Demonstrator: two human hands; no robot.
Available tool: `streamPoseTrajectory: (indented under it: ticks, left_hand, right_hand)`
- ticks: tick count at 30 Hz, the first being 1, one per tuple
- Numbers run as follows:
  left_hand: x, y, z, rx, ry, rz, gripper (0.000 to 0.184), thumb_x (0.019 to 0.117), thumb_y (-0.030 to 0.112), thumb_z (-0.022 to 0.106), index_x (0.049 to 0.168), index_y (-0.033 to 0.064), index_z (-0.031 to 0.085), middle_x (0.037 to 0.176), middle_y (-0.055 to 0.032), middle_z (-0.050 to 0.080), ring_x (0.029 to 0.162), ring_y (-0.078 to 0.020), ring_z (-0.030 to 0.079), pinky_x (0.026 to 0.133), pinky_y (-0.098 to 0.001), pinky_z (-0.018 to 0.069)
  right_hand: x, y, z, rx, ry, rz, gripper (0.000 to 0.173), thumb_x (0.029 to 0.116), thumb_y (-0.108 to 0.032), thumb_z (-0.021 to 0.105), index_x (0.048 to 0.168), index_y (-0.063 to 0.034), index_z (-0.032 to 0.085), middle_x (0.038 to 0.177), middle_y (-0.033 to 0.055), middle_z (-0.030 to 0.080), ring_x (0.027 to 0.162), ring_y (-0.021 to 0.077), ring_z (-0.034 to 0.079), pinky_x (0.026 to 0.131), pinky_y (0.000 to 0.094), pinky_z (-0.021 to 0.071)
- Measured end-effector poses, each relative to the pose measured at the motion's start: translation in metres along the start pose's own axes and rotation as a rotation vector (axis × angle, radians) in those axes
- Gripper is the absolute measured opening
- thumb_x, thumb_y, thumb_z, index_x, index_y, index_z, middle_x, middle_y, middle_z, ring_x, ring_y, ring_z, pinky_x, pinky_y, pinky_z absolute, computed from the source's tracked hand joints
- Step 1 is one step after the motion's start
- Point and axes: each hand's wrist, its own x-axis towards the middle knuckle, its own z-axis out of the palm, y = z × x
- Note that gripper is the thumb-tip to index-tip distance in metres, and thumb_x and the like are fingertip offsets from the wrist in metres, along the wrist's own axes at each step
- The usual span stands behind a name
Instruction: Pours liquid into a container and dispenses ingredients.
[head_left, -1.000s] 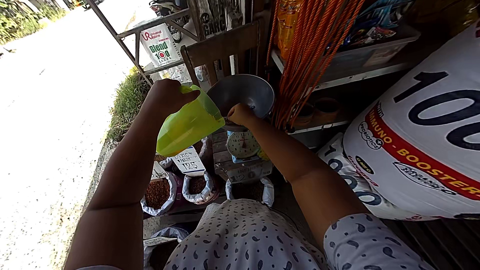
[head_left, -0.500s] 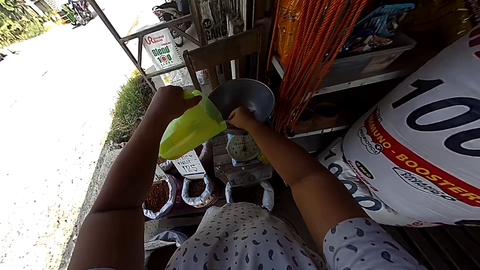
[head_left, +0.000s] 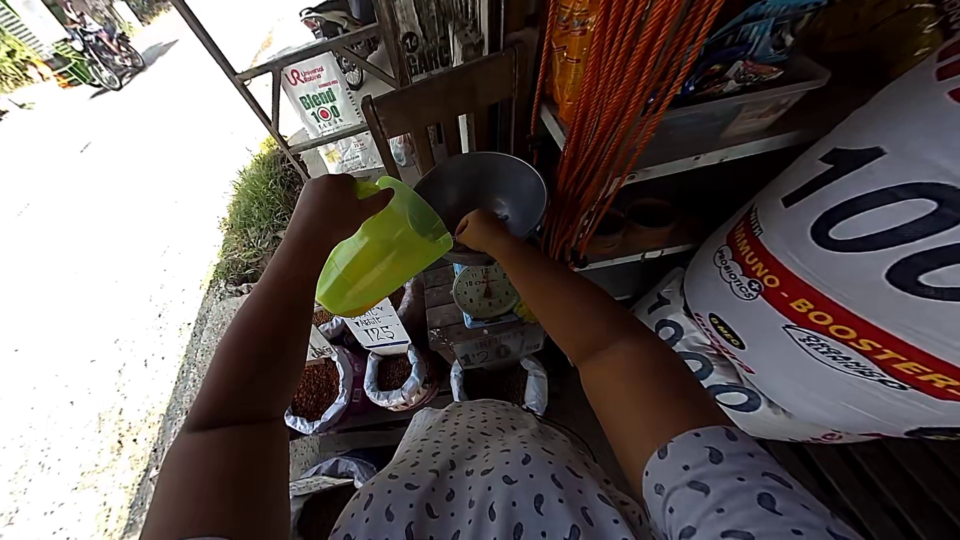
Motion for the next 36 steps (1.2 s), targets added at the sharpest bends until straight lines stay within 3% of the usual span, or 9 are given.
streamPoseTrajectory:
  ticks: [3,12,19,24,29,36]
  left_hand:
    - [-0.003,-0.004,0.004,-0.014,0.001,-0.035,0.065,0.0965,0.063,0.06,0.093,-0.0022,0.066,0.085,-0.022,0.065,0.084,-0.0399,0.065,0.076,-0.0639,0.049]
    - [-0.015,-0.04,0.032,-0.2,0.098,-0.077,0.061,0.096,0.061,0.062,0.085,0.001,0.063,0.072,-0.014,0.057,0.069,-0.031,0.058,0.065,-0.0564,0.0454]
    - [-0.018,-0.067,0.054,-0.286,0.122,-0.12,0.06,0.0954,0.062,0.062,0.089,0.0024,0.067,0.075,-0.0145,0.06,0.072,-0.0316,0.06,0.068,-0.059,0.0463]
    - [-0.022,-0.068,0.063,-0.307,0.122,-0.108,0.057,0.0954,0.059,0.064,0.086,0.0033,0.065,0.071,-0.0121,0.058,0.069,-0.0293,0.058,0.066,-0.0569,0.0459]
    - [-0.025,-0.062,0.062,-0.307,0.113,-0.106,0.055,0.095,0.057,0.066,0.086,0.0031,0.066,0.071,-0.0114,0.059,0.068,-0.0281,0.058,0.065,-0.055,0.0467]
    - [-0.026,-0.067,0.065,-0.319,0.132,-0.108,0.053,0.0946,0.056,0.068,0.086,0.0034,0.066,0.07,-0.0122,0.059,0.067,-0.0298,0.059,0.064,-0.0558,0.0465]
  right_hand:
    - [0.0,0.0,0.0,0.0,-0.001,-0.002,0.024,0.0958,-0.018,0.065,0.115,-0.01,0.076,0.117,0.0176,0.072,0.114,0.0354,0.066,0.096,0.0605,0.05]
    - [0.005,0.0,0.002,0.018,0.0,0.018,0.026,0.0955,-0.02,0.066,0.117,-0.0101,0.075,0.118,0.0176,0.072,0.116,0.0351,0.066,0.097,0.0603,0.0496]
    - [0.016,0.002,0.007,0.107,-0.016,-0.006,0.026,0.0974,-0.016,0.064,0.121,-0.0121,0.075,0.122,0.0176,0.07,0.118,0.035,0.065,0.099,0.0599,0.0493]
    - [0.019,-0.001,0.009,0.265,-0.02,0.002,0.024,0.0962,-0.014,0.069,0.12,-0.0099,0.074,0.122,0.0179,0.069,0.118,0.0336,0.063,0.101,0.0576,0.0481]
    - [0.011,-0.011,0.005,0.32,-0.046,0.042,0.026,0.098,-0.009,0.065,0.123,-0.0086,0.072,0.126,0.0185,0.067,0.119,0.0313,0.062,0.101,0.0542,0.0474]
    - [0.019,-0.005,0.011,0.411,-0.017,0.071,0.025,0.0962,-0.006,0.067,0.121,-0.0042,0.071,0.12,0.0187,0.068,0.11,0.0287,0.065,0.097,0.0489,0.0507]
